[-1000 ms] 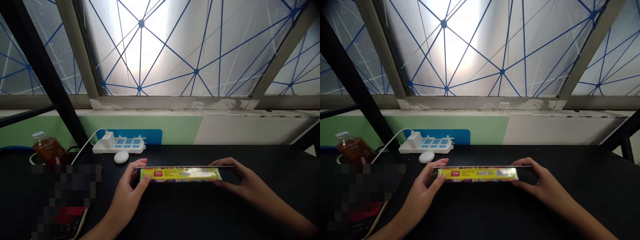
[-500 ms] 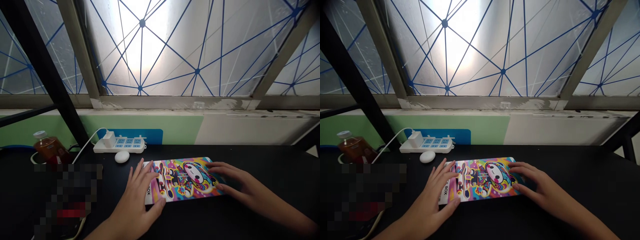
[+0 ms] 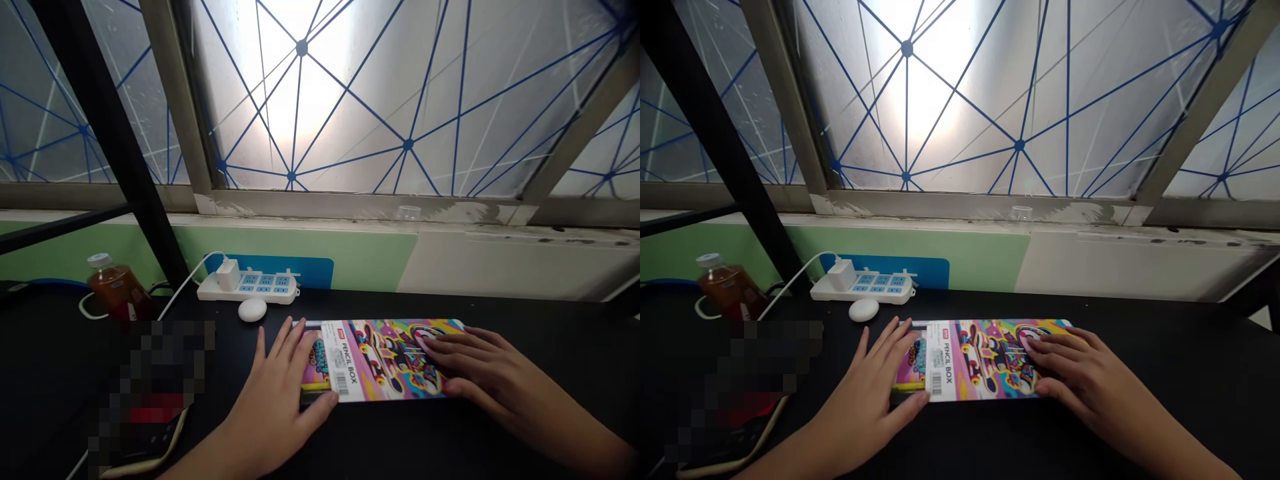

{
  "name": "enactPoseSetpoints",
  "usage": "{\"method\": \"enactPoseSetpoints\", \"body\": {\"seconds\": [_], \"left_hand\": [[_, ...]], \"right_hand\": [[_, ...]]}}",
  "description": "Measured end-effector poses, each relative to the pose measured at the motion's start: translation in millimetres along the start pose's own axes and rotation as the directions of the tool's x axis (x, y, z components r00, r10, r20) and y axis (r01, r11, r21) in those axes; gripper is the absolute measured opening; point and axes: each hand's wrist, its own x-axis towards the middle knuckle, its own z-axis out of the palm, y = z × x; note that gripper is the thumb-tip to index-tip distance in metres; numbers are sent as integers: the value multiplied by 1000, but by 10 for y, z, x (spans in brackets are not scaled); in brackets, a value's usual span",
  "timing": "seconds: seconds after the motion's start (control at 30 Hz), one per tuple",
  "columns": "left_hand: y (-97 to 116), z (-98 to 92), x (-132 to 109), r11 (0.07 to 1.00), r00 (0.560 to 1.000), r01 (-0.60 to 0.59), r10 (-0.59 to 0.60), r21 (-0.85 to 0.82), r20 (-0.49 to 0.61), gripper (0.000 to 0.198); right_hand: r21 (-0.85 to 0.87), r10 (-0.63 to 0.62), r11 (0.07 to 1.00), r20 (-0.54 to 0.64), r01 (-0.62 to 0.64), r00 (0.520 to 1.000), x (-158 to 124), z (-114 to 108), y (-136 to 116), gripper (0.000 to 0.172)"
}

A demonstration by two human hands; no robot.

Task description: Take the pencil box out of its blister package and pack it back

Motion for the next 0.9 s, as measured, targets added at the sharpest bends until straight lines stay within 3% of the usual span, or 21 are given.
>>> {"method": "enactPoseSetpoints", "body": {"seconds": [0.1,0.23,0.33,0.47,0.53,0.6,0.73,0.8,0.9], "left_hand": [[40,-24,8,999,999,-41,42,26,-26,66],[116,-41,6,989,990,-140,140,45,9,63],[147,-59,12,990,989,-137,134,39,57,66],[149,-128,36,994,993,-91,85,61,86,74],[139,-151,45,994,994,-75,68,75,91,78],[126,-145,49,995,996,-64,59,76,68,77],[115,-90,51,995,998,-70,70,67,6,75],[119,-86,50,993,997,-72,71,93,20,75],[125,-127,45,985,997,-61,51,160,62,74]], "right_hand": [[-52,-42,998,-80,38,996,36,21,-190,58],[-57,-180,982,-4,179,984,200,113,-657,95],[-52,-197,979,25,198,980,230,147,-678,84],[-81,-111,991,-42,107,993,111,95,-327,49],[-90,-60,994,-66,54,996,63,67,-213,42],[-101,-47,994,-75,39,996,63,74,-219,53],[-87,-101,991,-42,97,994,164,199,-401,94],[-76,-115,991,-15,114,993,186,264,-401,89],[-81,-115,990,-5,114,993,115,307,-183,75]]}}
